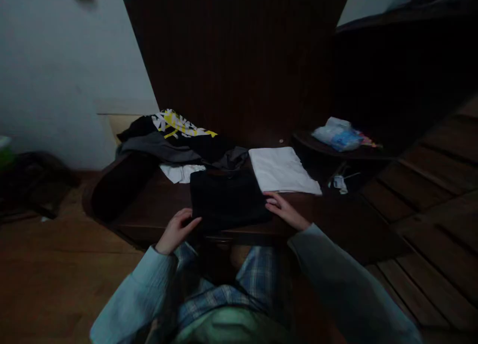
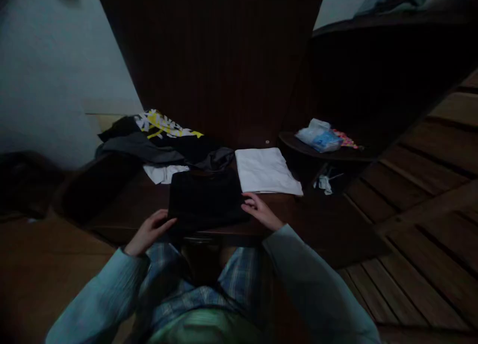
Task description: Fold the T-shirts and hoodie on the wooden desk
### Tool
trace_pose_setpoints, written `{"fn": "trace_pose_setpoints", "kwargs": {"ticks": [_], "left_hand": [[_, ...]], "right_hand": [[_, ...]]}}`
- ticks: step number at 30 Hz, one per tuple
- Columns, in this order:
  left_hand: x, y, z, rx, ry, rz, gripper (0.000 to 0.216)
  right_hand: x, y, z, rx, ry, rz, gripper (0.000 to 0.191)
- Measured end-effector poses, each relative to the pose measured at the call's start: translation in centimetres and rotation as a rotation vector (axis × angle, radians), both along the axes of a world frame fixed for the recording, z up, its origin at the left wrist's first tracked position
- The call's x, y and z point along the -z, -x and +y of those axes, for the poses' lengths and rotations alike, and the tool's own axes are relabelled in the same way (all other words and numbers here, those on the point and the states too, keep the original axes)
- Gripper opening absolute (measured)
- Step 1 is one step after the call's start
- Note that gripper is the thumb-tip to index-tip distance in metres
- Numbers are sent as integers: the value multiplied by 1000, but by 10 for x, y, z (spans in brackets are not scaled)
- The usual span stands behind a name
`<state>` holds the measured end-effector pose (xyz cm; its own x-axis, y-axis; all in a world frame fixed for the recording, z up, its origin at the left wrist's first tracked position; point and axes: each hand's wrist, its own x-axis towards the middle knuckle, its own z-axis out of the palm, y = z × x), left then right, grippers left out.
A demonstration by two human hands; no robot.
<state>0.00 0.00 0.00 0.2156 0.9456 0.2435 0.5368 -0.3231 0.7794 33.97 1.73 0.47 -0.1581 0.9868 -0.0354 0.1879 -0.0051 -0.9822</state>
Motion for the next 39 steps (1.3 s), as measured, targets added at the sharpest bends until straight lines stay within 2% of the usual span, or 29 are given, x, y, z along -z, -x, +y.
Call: {"fn": "trace_pose_setpoints", "kwargs": {"ticks": [3,6,9,12,15,24,27,32,39], "left_hand": [[2,-1,0,11,-16,12,30],[4,-1,1,-13,-42,21,29],[7,-1,3,-20,-52,20,29],[9,-1,3,-28,-45,19,29],[10,-1,3,-43,-34,22,31],[5,0,0,-44,-33,39,35],[3,5,-4,-28,-39,49,36],[6,16,-9,75,-1,43,35],[5,12,-9,-51,-12,-91,37]], "right_hand": [[-12,6,-3,-9,154,85,59],[-20,14,-3,49,341,133,46],[-23,19,0,106,415,161,39],[-22,19,1,80,410,165,51],[-17,17,1,19,341,195,61],[-2,19,2,-28,91,168,48],[0,12,-3,-37,124,181,50],[1,-2,-12,-97,197,223,70],[7,-3,-8,-107,147,173,62]]}}
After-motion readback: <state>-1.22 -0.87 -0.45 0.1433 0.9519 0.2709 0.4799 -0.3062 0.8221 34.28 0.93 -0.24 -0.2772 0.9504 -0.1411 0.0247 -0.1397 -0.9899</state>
